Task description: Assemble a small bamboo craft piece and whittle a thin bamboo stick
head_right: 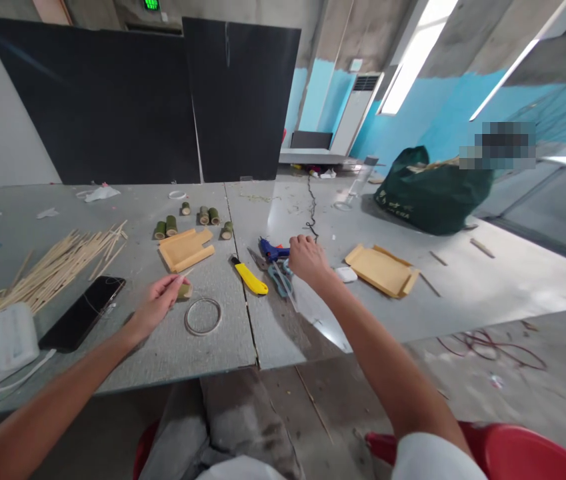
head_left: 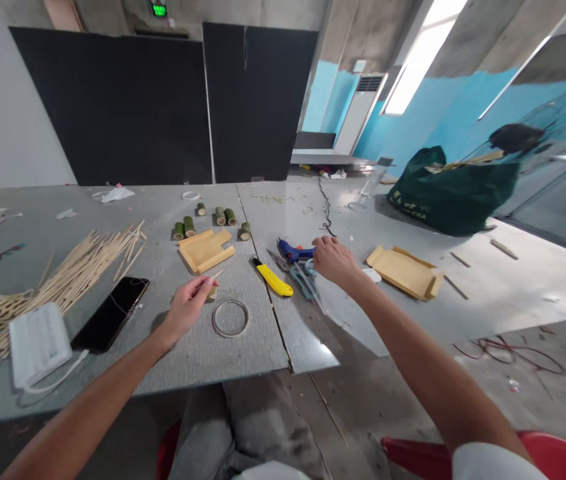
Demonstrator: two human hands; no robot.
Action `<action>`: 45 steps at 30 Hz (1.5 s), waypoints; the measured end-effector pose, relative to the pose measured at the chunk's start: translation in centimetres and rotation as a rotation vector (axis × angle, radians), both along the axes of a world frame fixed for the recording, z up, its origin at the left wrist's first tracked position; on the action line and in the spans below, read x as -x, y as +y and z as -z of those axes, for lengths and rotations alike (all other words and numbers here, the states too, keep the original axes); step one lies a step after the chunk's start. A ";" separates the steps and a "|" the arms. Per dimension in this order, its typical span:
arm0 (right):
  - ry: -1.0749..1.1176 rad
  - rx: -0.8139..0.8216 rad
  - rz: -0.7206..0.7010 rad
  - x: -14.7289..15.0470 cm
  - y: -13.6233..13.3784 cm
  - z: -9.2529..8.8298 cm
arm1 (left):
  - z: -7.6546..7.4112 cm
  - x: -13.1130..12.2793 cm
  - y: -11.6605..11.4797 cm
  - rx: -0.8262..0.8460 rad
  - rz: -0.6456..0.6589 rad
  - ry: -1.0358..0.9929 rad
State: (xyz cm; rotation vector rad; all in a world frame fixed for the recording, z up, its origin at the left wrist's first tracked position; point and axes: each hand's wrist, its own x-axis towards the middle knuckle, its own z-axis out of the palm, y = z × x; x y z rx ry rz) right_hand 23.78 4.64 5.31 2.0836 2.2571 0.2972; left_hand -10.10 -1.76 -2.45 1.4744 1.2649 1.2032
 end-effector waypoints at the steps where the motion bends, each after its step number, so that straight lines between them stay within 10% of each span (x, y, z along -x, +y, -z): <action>1: -0.004 0.015 -0.004 0.2 -0.3 0.2 | 0.1 0.0 0.1 -0.005 -0.003 0.001; 21: -0.117 0.166 -0.039 1.3 -5.3 2.5 | 0.1 0.0 -0.6 -0.054 -0.018 0.107; 45: -0.085 0.265 0.138 -4.4 -0.7 2.1 | 1.1 0.6 -0.4 -0.150 0.092 0.325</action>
